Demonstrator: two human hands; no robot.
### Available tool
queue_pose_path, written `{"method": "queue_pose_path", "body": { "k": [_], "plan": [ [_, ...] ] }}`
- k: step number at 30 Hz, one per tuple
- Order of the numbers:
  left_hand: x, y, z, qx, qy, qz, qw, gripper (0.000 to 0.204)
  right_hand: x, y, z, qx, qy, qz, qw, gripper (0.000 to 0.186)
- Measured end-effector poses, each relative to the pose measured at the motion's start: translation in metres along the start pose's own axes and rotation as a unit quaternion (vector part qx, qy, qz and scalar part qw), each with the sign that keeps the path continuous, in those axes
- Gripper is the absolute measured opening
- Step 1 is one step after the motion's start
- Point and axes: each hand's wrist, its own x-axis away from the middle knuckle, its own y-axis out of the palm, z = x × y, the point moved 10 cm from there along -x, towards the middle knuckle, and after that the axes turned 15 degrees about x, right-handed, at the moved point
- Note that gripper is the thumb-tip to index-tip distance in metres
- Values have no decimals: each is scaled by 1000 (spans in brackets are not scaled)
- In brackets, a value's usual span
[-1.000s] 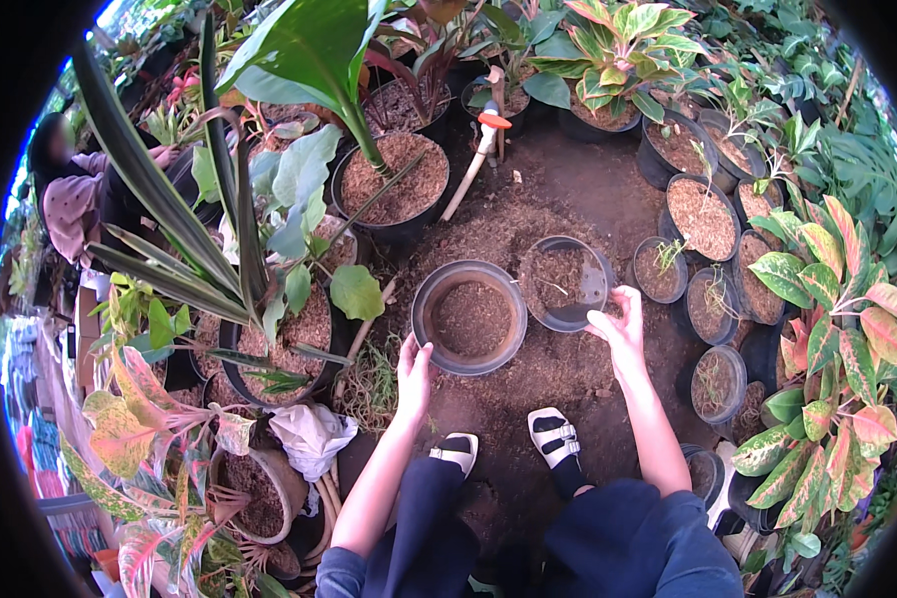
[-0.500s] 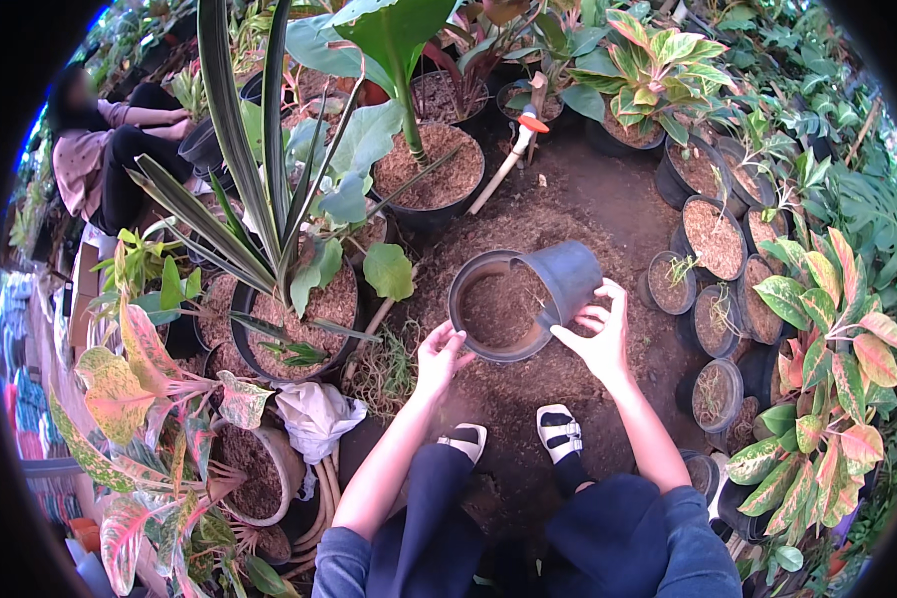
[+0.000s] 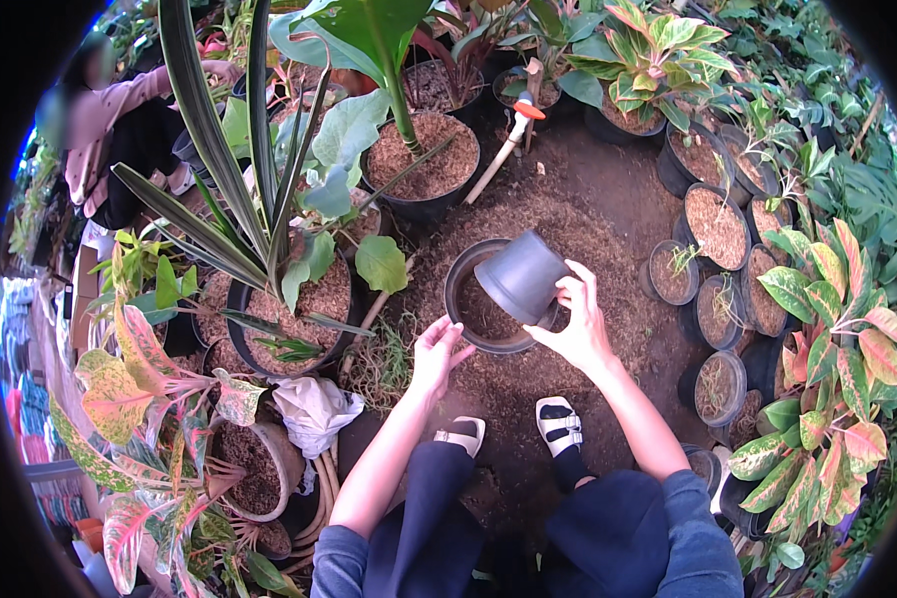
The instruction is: The person pots plants by transferring soil from a small pot into a larger pot by hand, occasionally clearing the pots of existing plants or debris.
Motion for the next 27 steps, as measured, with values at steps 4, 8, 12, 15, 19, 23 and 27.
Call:
{"method": "queue_pose_path", "body": {
  "k": [4, 8, 12, 15, 19, 23, 27],
  "plan": [
    [1, -1, 0, -4, 0, 8, 1000, 28, 1, 4, -3, 44, -41, 6, 998, 64],
    [3, -4, 1, -3, -2, 14, 1000, 28, 4, 8, -7, 90, -76, 3, 993, 63],
    [2, -5, 0, -4, -2, 16, 1000, 28, 9, 12, -12, 128, -136, 29, 982, 62],
    [2, -8, -1, -1, -3, 21, 1000, 28, 13, 16, -17, 162, -172, 36, 971, 59],
    [3, -9, 0, -5, -1, 27, 1000, 27, 15, 20, -20, 174, -198, 37, 964, 58],
    [2, -11, -1, -5, 0, 27, 1000, 26, 8, 8, -11, 70, -125, 53, 988, 63],
    [1, -14, -3, -30, -1, 15, 999, 28, 0, -8, 20, -156, 73, 89, 981, 76]
  ]
}}
